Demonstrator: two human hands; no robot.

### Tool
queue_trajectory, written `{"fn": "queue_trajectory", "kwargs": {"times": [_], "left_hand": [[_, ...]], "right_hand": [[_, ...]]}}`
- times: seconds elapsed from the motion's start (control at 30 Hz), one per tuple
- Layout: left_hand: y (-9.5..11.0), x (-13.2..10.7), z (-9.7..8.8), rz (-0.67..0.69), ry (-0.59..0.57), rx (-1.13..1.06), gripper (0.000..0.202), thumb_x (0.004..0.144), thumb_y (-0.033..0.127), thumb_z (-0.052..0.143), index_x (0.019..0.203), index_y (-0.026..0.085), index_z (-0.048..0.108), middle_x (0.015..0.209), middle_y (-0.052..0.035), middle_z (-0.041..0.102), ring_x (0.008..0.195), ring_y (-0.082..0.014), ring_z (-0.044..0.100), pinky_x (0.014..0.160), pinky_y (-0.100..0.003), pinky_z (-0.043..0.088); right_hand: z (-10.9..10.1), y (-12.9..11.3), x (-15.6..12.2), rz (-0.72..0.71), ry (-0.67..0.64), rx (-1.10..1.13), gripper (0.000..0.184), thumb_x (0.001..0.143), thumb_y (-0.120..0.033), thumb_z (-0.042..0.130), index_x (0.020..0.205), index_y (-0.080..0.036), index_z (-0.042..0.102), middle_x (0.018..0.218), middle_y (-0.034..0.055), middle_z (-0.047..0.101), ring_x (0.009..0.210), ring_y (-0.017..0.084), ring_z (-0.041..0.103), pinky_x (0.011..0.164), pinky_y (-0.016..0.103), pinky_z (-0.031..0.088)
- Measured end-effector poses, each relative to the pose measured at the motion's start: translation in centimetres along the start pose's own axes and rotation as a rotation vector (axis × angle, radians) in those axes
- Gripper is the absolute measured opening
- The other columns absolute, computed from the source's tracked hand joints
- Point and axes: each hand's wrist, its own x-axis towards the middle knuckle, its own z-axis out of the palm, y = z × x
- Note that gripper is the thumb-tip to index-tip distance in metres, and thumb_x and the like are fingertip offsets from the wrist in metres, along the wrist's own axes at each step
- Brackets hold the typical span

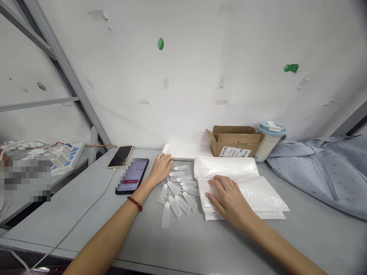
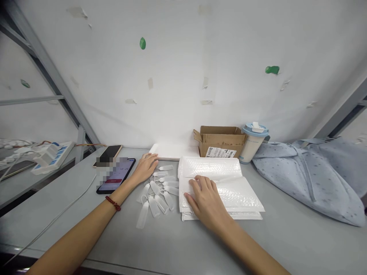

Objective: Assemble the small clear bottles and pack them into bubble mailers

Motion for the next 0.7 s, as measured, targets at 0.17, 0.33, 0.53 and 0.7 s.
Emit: {"fn": "queue_trajectory", "kwargs": {"times": [0.17, 0.33, 0.53, 0.7], "left_hand": [[0.02, -0.03, -0.02, -0.001, 0.002, 0.012, 0.034, 0.090, 0.026, 0.036, 0.111, 0.014, 0.060, 0.125, -0.0074, 0.057, 0.122, -0.0277, 0.038, 0.099, -0.046, 0.037], [-0.03, -0.04, 0.06, -0.009, -0.005, 0.044, 0.035, 0.090, 0.026, 0.035, 0.115, 0.015, 0.058, 0.129, -0.0074, 0.054, 0.123, -0.0274, 0.037, 0.099, -0.047, 0.037], [0.03, -0.06, 0.15, -0.003, -0.009, 0.080, 0.038, 0.090, 0.026, 0.034, 0.119, 0.014, 0.056, 0.133, -0.0076, 0.050, 0.125, -0.0291, 0.034, 0.101, -0.047, 0.034], [-0.19, -0.07, 0.27, -0.015, 0.001, 0.131, 0.039, 0.088, 0.025, 0.035, 0.119, 0.013, 0.055, 0.139, -0.0104, 0.044, 0.129, -0.0331, 0.029, 0.100, -0.052, 0.032]], "right_hand": [[-0.01, -0.02, 0.00, 0.014, -0.032, 0.023, 0.022, 0.091, -0.031, 0.041, 0.105, -0.017, 0.051, 0.105, 0.0133, 0.055, 0.099, 0.026, 0.050, 0.080, 0.042, 0.044], [-0.12, -0.05, 0.07, 0.020, -0.052, 0.032, 0.023, 0.091, -0.031, 0.041, 0.105, -0.016, 0.051, 0.105, 0.0132, 0.055, 0.101, 0.026, 0.049, 0.081, 0.041, 0.044], [0.00, 0.03, 0.02, 0.022, -0.050, 0.027, 0.024, 0.091, -0.031, 0.042, 0.105, -0.015, 0.052, 0.105, 0.0136, 0.054, 0.099, 0.025, 0.049, 0.082, 0.042, 0.043], [0.09, 0.15, 0.00, 0.015, -0.047, 0.018, 0.024, 0.091, -0.031, 0.042, 0.105, -0.016, 0.052, 0.104, 0.0132, 0.055, 0.099, 0.025, 0.050, 0.082, 0.041, 0.044]]}}
